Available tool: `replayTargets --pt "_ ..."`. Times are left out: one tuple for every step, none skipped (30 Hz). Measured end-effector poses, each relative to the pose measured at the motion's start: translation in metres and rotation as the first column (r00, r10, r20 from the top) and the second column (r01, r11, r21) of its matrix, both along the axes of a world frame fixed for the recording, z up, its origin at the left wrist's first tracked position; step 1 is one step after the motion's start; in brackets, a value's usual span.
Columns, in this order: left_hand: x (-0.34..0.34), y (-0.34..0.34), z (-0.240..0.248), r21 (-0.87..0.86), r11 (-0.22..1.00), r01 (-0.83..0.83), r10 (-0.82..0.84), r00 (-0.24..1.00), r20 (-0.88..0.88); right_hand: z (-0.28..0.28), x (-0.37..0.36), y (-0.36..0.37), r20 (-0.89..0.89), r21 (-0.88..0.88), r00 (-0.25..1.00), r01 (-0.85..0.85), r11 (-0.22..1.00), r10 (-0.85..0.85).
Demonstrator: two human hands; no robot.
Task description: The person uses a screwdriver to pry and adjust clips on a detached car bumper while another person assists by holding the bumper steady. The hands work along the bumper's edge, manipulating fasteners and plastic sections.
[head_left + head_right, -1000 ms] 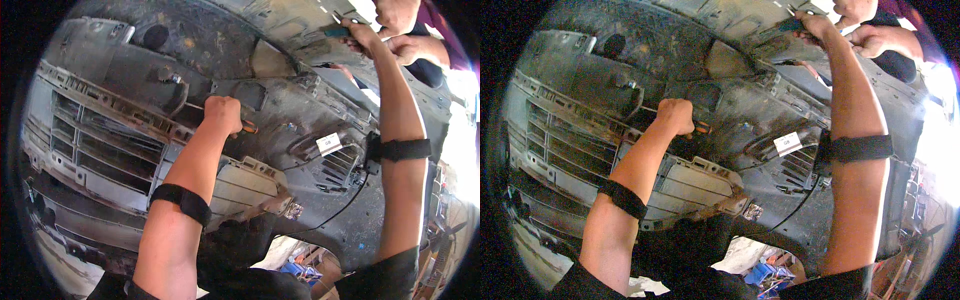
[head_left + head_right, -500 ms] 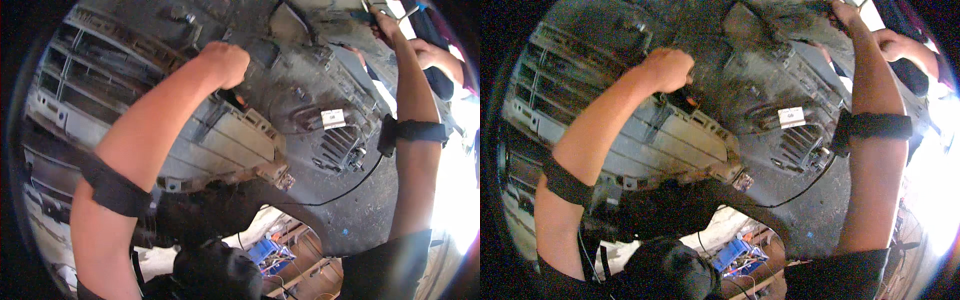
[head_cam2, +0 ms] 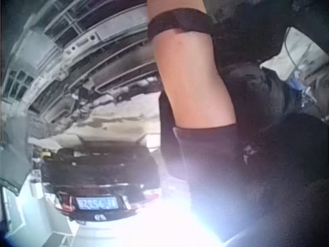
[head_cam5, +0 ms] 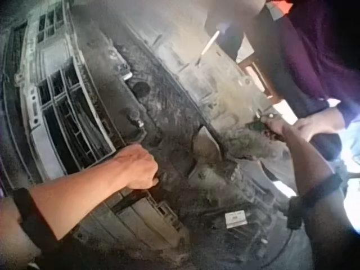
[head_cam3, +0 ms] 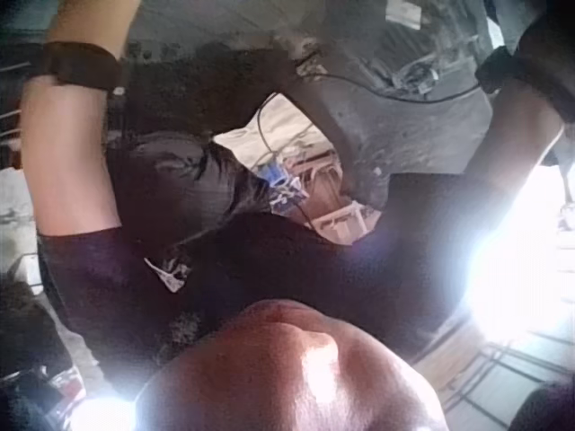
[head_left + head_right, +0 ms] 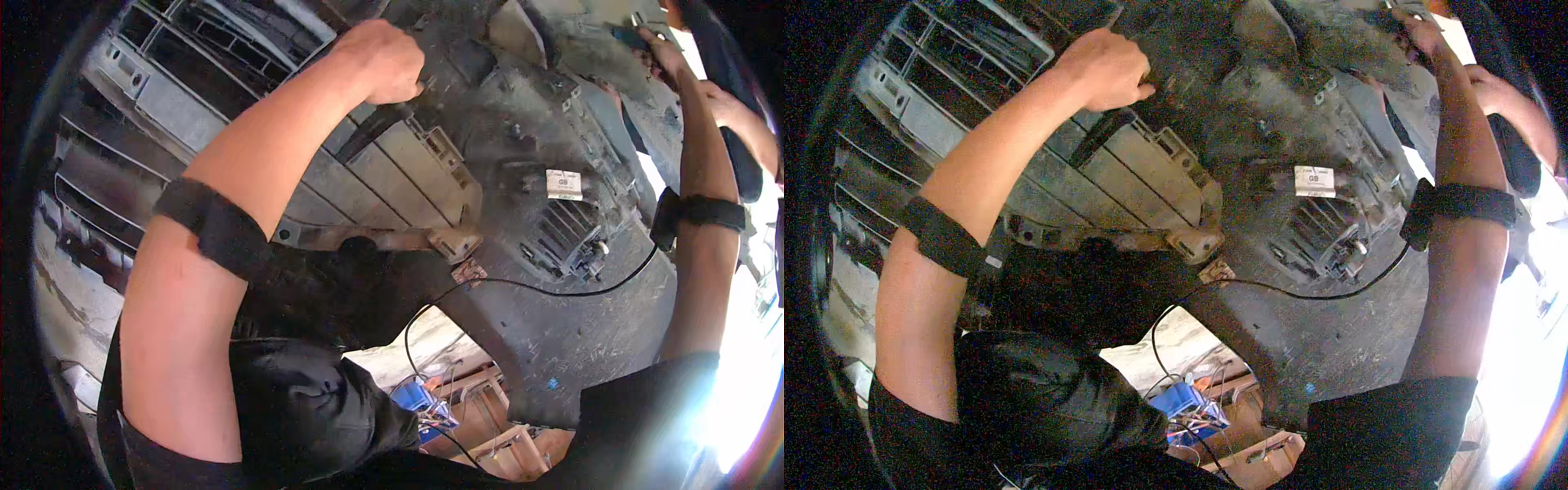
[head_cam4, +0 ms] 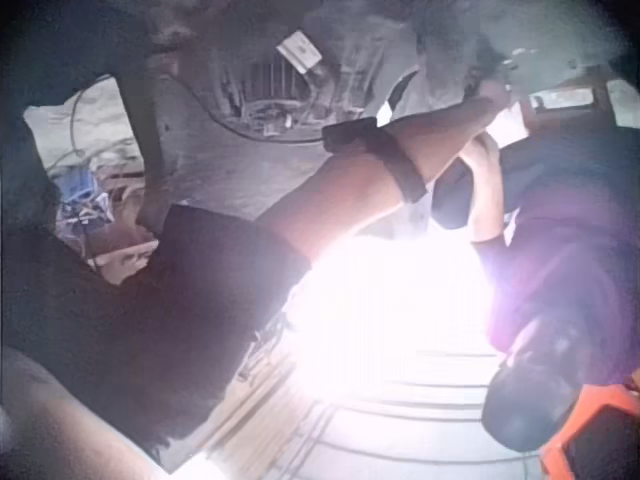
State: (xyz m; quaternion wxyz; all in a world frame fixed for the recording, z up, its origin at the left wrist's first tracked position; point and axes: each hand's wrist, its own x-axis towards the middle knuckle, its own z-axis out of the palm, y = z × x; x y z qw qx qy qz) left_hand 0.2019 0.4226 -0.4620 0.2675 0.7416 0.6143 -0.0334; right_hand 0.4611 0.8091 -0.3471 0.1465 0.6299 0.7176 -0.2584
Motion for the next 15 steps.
replayTargets --pt "0.0 0.001 0.001 0.003 1.0 0.004 -0.004 1.0 0.016 0.002 -0.005 -0.006 -0.013 -0.02 1.0 0.0 1.0 -0.001" --pt "-0.001 0.001 0.002 0.01 1.0 0.004 -0.004 0.999 0.034 0.004 -0.008 -0.012 -0.01 0.02 0.999 -0.035 0.999 0.035" --pt "-0.001 0.002 0.002 0.016 1.0 0.0 -0.001 0.999 0.049 0.006 -0.015 -0.014 0.089 -0.001 0.995 -0.041 0.999 0.041" --pt "-0.001 0.004 0.001 0.009 1.0 0.009 -0.009 0.999 0.044 0.008 -0.015 -0.018 0.089 0.035 0.992 -0.094 0.995 0.091" --pt "-0.001 0.004 0.0 -0.015 1.0 -0.01 0.011 0.998 0.061 0.009 -0.017 -0.021 0.085 0.047 0.984 -0.163 0.985 0.159" --pt "-0.002 0.006 -0.001 -0.026 1.0 -0.008 0.01 0.998 0.061 0.011 -0.018 -0.022 0.062 0.034 0.979 -0.199 0.979 0.197" --pt "-0.002 0.006 -0.003 -0.044 0.999 -0.007 0.01 0.998 0.06 0.011 -0.018 -0.023 0.093 0.049 0.974 -0.214 0.976 0.209" --pt "-0.002 0.006 -0.006 -0.04 0.999 -0.01 0.013 0.998 0.068 0.01 -0.02 -0.022 0.109 0.073 0.975 -0.203 0.976 0.195" --pt "0.0 0.005 -0.008 -0.037 0.999 -0.014 0.017 0.997 0.079 0.009 -0.02 -0.022 0.12 0.063 0.975 -0.194 0.979 0.185" --pt "-0.001 0.005 -0.011 -0.023 0.999 -0.022 0.024 0.995 0.094 0.007 -0.022 -0.021 0.129 0.062 0.972 -0.204 0.977 0.194" --pt "-0.002 0.005 -0.013 0.013 1.0 -0.026 0.024 0.995 0.1 0.006 -0.023 -0.02 0.136 0.061 0.97 -0.212 0.975 0.202" --pt "-0.001 0.003 -0.015 0.054 0.998 -0.03 0.024 0.993 0.117 0.006 -0.022 -0.021 0.147 0.054 0.968 -0.214 0.975 0.204" --pt "0.0 0.002 -0.016 0.058 0.998 -0.028 0.021 0.993 0.119 0.005 -0.022 -0.022 0.106 0.084 0.967 -0.243 0.966 0.234" --pt "0.0 0.002 -0.017 0.105 0.994 -0.021 0.007 0.992 0.129 0.006 -0.022 -0.023 0.069 0.119 0.962 -0.271 0.955 0.265" --pt "0.0 0.002 -0.017 0.113 0.994 -0.008 -0.006 0.992 0.123 0.008 -0.021 -0.024 0.06 0.15 0.956 -0.294 0.944 0.288"
